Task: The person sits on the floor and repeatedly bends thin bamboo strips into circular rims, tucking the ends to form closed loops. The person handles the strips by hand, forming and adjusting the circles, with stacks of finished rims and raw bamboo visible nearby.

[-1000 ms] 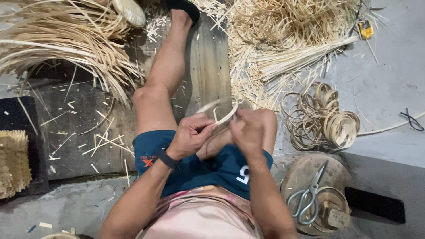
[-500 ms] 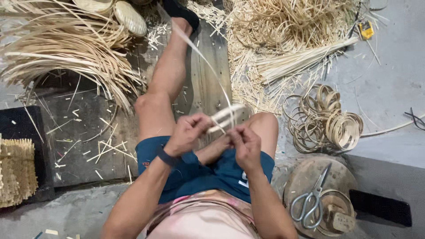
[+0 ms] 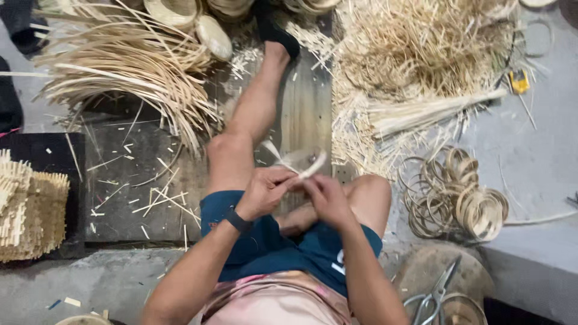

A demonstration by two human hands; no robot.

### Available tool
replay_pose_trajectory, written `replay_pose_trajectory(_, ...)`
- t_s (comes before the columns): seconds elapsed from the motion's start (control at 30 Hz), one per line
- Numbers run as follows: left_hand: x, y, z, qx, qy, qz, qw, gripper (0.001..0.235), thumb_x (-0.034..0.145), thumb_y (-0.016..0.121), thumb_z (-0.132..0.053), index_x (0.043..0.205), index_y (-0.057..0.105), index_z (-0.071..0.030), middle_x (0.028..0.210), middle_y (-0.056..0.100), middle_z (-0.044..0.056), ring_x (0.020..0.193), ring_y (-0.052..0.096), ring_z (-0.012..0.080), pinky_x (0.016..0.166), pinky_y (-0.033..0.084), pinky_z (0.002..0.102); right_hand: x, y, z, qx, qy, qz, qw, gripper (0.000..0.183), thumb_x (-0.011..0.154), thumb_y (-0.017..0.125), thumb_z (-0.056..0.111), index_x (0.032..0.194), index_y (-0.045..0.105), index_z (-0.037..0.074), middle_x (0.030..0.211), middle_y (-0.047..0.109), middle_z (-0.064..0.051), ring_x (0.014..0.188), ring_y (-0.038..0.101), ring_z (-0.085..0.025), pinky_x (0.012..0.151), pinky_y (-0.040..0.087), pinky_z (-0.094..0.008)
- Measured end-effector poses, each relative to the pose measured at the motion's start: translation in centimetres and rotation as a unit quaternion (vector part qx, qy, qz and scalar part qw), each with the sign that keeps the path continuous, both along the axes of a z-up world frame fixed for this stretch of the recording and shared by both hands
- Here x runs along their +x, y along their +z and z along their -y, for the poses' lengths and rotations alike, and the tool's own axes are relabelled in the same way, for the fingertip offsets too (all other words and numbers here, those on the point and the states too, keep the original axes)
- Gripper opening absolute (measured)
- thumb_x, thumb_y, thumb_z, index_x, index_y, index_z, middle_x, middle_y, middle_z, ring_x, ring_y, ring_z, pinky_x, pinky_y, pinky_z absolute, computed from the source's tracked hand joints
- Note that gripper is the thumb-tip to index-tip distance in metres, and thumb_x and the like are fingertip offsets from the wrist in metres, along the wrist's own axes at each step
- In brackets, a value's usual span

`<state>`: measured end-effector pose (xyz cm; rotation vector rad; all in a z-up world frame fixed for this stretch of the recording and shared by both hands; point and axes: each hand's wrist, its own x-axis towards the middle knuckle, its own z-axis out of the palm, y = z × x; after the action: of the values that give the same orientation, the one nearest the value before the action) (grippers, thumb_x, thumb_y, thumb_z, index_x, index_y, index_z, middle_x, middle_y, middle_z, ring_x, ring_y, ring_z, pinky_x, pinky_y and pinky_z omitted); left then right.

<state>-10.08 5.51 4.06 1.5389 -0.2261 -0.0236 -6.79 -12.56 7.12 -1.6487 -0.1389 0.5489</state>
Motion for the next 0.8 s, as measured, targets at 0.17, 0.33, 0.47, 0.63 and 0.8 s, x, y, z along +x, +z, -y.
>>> replay_pose_trajectory(0.17, -0.1, -1.6, -0.2, 0.323, -0.038, 0.124, 0.938, 0.014, 0.085, 0.075, -0.014, 0.096, 0.081, -0.009, 0.078, 0.075, 0.016, 0.071, 0.069, 0.0297, 0.062, 0.051, 0.038, -0.6, 4.2, 1.3, -0.154, 0.027, 0.407, 0.9, 0.027, 0.078, 0.075, 0.002, 0.105, 0.072, -0.001, 0.094, 0.068, -0.019, 0.082, 0.068, -0.033, 0.069, 0.054, -0.035)
replay_pose_trajectory(0.33, 0.9, -3.2, -0.1, 0.106, 0.017, -0.092, 0.99, 0.02, 0.099, 0.065, -0.019, 0.106, 0.078, -0.005, 0.079, 0.071, 0.008, 0.068, 0.063, 0.0124, 0.06, 0.05, 0.028, -1.6, 3.7, 2.1, -0.025, 0.137, 0.393, 0.909, 0.019, 0.082, 0.075, -0.001, 0.1, 0.072, 0.004, 0.091, 0.074, -0.009, 0.08, 0.071, -0.027, 0.072, 0.055, -0.036)
replay_pose_trajectory(0.47, -0.1, -3.2, 0.0, -0.21, 0.063, -0.26, 0.94, 0.028, 0.104, 0.064, -0.027, 0.103, 0.076, -0.003, 0.073, 0.063, -0.002, 0.062, 0.054, 0.0057, 0.054, 0.042, 0.022, -3.1, -1.6, 1.8, -0.023, -0.096, 0.226, 0.969, 0.008, 0.094, 0.065, 0.005, 0.1, 0.07, 0.005, 0.086, 0.073, -0.005, 0.075, 0.07, -0.017, 0.069, 0.056, -0.031)
replay_pose_trajectory(0.63, -3.1, -1.5, 3.1, -0.17, -0.233, -0.253, 0.923, 0.028, 0.106, 0.065, -0.026, 0.107, 0.076, -0.001, 0.076, 0.061, -0.005, 0.067, 0.05, 0.0026, 0.058, 0.038, 0.019, 0.2, -7.8, 2.4, 0.455, 0.006, -0.256, 0.853, 0.016, 0.116, 0.063, 0.014, 0.111, 0.065, -0.001, 0.082, 0.064, -0.001, 0.073, 0.06, -0.009, 0.065, 0.049, -0.026)
replay_pose_trajectory(0.8, -2.6, 0.2, 3.0, -0.103, -0.184, -0.267, 0.94, 0.023, 0.101, 0.067, -0.023, 0.106, 0.077, -0.002, 0.076, 0.065, -0.004, 0.063, 0.052, 0.0058, 0.053, 0.041, 0.022, 0.7, -5.2, 1.1, 0.298, -0.048, -0.229, 0.925, 0.024, 0.104, 0.062, 0.025, 0.099, 0.066, 0.003, 0.082, 0.067, -0.004, 0.07, 0.06, -0.012, 0.062, 0.05, -0.027)
